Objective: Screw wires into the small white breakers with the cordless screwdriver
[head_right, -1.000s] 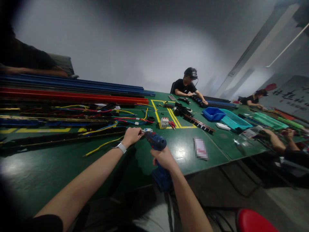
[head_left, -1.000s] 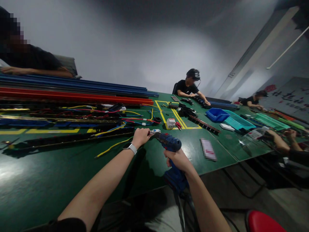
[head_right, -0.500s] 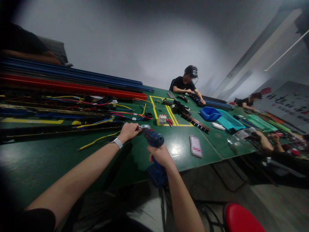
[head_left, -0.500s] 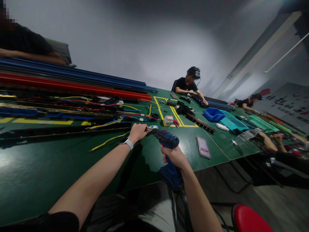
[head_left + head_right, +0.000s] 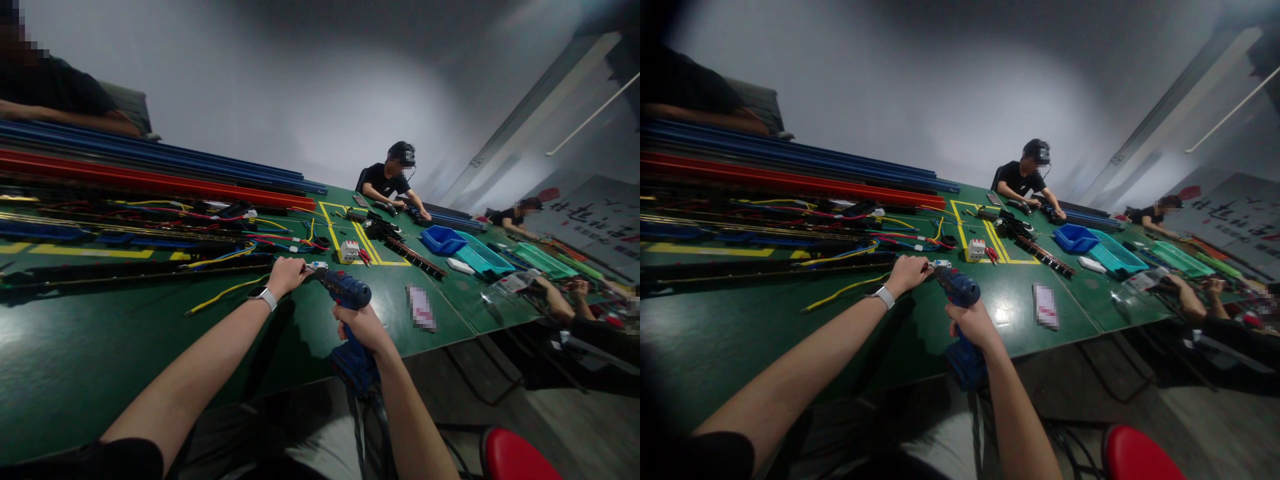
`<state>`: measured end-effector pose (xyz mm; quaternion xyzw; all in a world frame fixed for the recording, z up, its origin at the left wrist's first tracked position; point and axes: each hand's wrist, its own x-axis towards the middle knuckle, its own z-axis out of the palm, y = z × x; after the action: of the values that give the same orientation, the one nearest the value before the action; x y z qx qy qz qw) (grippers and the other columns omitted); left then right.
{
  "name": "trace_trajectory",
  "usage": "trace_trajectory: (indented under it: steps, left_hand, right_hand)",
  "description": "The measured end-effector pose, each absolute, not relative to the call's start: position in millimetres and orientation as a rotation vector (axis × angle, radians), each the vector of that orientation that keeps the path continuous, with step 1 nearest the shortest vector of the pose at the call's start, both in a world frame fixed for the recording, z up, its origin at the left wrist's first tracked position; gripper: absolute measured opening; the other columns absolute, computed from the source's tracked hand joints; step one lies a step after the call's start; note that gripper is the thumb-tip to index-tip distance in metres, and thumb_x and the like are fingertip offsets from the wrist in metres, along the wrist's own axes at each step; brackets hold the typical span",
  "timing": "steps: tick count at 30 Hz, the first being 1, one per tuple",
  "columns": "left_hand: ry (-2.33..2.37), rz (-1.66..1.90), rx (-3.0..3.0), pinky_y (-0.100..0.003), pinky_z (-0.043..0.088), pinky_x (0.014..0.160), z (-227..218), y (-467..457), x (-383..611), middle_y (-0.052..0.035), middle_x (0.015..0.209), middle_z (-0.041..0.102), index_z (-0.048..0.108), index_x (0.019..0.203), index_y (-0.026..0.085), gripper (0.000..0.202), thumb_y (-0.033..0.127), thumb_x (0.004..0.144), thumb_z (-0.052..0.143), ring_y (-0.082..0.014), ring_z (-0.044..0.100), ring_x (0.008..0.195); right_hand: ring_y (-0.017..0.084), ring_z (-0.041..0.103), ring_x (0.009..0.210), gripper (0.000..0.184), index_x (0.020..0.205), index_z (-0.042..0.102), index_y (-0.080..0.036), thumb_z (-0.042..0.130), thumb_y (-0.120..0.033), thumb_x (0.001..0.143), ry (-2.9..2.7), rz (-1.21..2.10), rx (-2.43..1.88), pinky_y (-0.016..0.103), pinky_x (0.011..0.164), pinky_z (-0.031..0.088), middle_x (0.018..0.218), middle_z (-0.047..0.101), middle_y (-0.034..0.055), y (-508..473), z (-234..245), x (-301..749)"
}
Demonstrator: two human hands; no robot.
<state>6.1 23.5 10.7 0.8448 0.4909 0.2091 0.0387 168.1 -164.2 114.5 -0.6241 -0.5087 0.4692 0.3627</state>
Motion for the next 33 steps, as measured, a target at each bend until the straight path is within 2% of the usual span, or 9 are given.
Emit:
trace_trajectory:
  steps: [11,18,26,33]
  left_hand:
    - [1.498,0.657,2.595,-0.036,0.036,0.077,10.3,24.1,5.6,-0.0121,0.088,0.071,0.069,0.091,0.019,0.041,0.054,0.087,0.047,-0.0277,0.065,0.088]
    - [1.487,0.674,2.597,-0.037,0.036,0.078,10.8,23.6,5.9,-0.0111,0.088,0.072,0.069,0.091,0.019,0.041,0.054,0.088,0.047,-0.028,0.064,0.088]
    - [1.501,0.659,2.589,-0.038,0.036,0.078,12.2,22.7,6.2,-0.0115,0.089,0.072,0.069,0.092,0.019,0.042,0.054,0.087,0.047,-0.0281,0.064,0.089]
    - [1.49,0.676,2.612,-0.038,0.036,0.076,11.4,22.6,5.8,-0.012,0.088,0.071,0.069,0.092,0.019,0.043,0.054,0.088,0.046,-0.029,0.065,0.089]
  right_hand:
    - [0.013,0.053,0.037,0.015,0.081,0.052,-0.019,0.061,-0.028,0.072,-1.284,1.22,-1.581,0.023,0.04,0.039,0.048,0.05,-0.007,-164.2,114.3,168.7]
    - [0.013,0.052,0.037,0.01,0.075,0.052,-0.019,0.059,-0.027,0.072,-1.296,1.228,-1.611,0.023,0.04,0.038,0.044,0.048,-0.0064,-164.0,116.4,167.7]
    - [0.012,0.053,0.037,0.015,0.081,0.052,-0.019,0.06,-0.026,0.071,-1.275,1.226,-1.567,0.022,0.037,0.037,0.056,0.051,-0.0064,-163.3,115.7,167.6]
    - [0.012,0.053,0.037,0.012,0.078,0.052,-0.019,0.06,-0.027,0.071,-1.272,1.216,-1.616,0.022,0.038,0.037,0.052,0.05,-0.0063,-164.3,117.8,166.7]
